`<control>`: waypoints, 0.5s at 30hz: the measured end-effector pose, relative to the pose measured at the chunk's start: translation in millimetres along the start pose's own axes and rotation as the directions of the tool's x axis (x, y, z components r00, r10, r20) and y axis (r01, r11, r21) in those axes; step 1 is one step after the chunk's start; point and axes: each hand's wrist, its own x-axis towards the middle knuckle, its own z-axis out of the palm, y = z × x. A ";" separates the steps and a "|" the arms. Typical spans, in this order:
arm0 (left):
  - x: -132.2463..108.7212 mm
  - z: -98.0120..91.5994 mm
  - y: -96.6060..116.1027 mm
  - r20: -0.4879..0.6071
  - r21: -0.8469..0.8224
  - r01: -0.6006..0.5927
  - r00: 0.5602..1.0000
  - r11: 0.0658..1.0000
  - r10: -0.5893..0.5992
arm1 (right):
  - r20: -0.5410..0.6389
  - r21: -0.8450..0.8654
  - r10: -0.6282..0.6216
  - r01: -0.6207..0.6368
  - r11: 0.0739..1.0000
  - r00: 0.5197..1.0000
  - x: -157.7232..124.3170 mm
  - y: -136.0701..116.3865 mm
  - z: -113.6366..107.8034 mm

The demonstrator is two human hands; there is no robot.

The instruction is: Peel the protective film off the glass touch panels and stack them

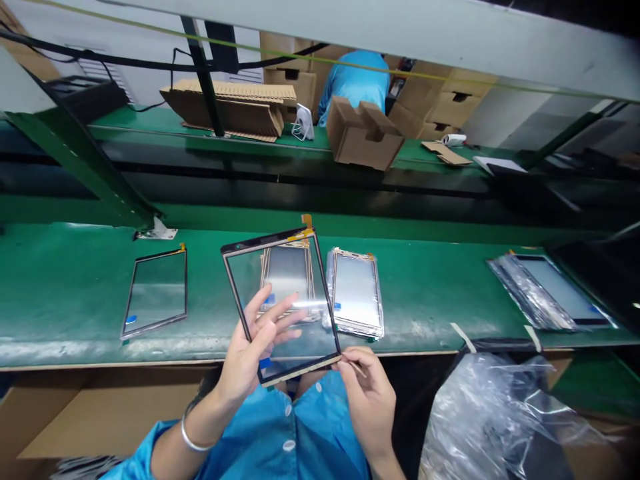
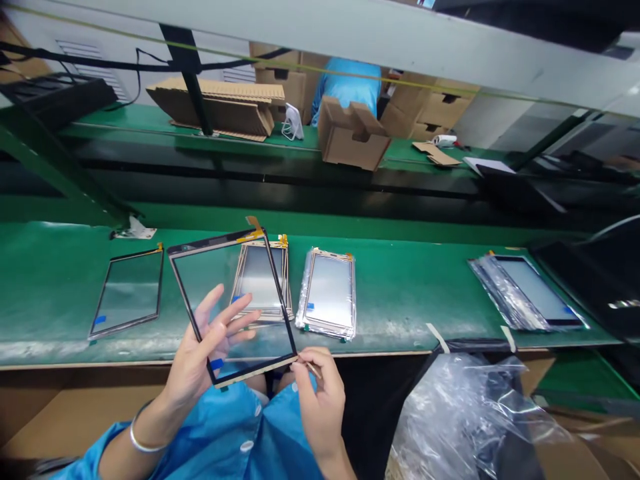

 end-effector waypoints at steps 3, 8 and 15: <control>-3.5 0.4 0.7 -0.014 0.038 -0.010 1.000 0.999 0.011 | 0.013 -0.001 -0.001 0.001 1.000 1.000 1.2 -1.5 -2.0; -10.6 3.9 1.6 -0.027 0.109 0.008 1.000 0.994 -0.005 | 0.068 -0.033 -0.016 0.019 0.999 0.998 8.6 -5.6 2.2; 7.8 14.7 -6.0 -0.192 0.117 -0.073 0.977 0.990 0.095 | 0.264 -0.241 -0.327 0.390 0.889 0.907 -22.9 -17.0 -47.3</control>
